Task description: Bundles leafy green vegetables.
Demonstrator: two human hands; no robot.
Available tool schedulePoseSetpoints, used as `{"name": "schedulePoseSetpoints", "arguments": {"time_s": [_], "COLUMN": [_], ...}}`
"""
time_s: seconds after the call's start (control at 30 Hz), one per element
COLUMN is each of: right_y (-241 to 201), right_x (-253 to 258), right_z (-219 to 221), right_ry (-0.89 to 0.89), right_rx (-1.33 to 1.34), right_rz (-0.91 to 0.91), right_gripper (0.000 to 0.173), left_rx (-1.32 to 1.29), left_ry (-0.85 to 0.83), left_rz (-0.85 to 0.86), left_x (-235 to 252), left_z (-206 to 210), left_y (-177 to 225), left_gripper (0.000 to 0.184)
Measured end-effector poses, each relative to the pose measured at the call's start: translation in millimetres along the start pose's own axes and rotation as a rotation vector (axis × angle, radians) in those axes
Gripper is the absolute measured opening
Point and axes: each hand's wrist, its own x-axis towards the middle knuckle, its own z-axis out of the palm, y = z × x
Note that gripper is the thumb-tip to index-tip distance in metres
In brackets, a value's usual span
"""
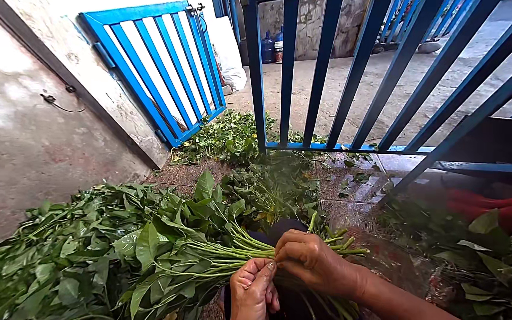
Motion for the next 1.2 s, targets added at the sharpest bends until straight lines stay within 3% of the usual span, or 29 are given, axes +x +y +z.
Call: {"name": "schedulePoseSetpoints", "arguments": {"time_s": [0.13, 0.3, 0.37, 0.43, 0.57, 0.73, 0.93, 1.03, 1.2], "right_y": [-4, -4, -5, -6, -4, 7, 8, 7, -2], "right_x": [-1, -4, -3, 0, 9, 21, 26, 25, 26], "right_z": [-5, 2, 6, 4, -15, -27, -32, -30, -27], "right_ry": [-0.052, -0.024, -0.022, -0.036, -0.201, -0.292, -0.366, -0.404, -0.429], "right_rx": [-0.007, -0.247, -0.333, -0.301, 0.073, 0.444, 0.67, 0.727, 0.728], "right_rz": [0.04, 0.139, 0.175, 0.208, 0.239, 0.293, 0.37, 0.361, 0.406], "right_gripper": [0.014, 0.016, 0.017, 0.016, 0.017, 0.017, 0.013, 0.011, 0.015], "left_rx": [0.25, 1.043, 1.167, 1.208, 1.273, 1.127, 1.117, 1.132, 0.974], "left_ry": [-0.025, 0.062, 0.104, 0.122, 0.14, 0.11, -0.08, -0.165, -0.493], "left_rz": [0.165, 0.777, 0.891, 0.905, 0.944, 0.913, 0.759, 0.795, 0.817], "left_x": [-8, -7, -5, -6, -6, -2, -4, -1, 15], "left_z": [7, -7, -11, -13, -18, -23, -27, -29, -35], "left_y": [-2, -30, -35, -32, -25, -14, 0, 9, 24], "left_gripper": [0.01, 0.012, 0.015, 0.015, 0.015, 0.009, 0.012, 0.011, 0.015]}}
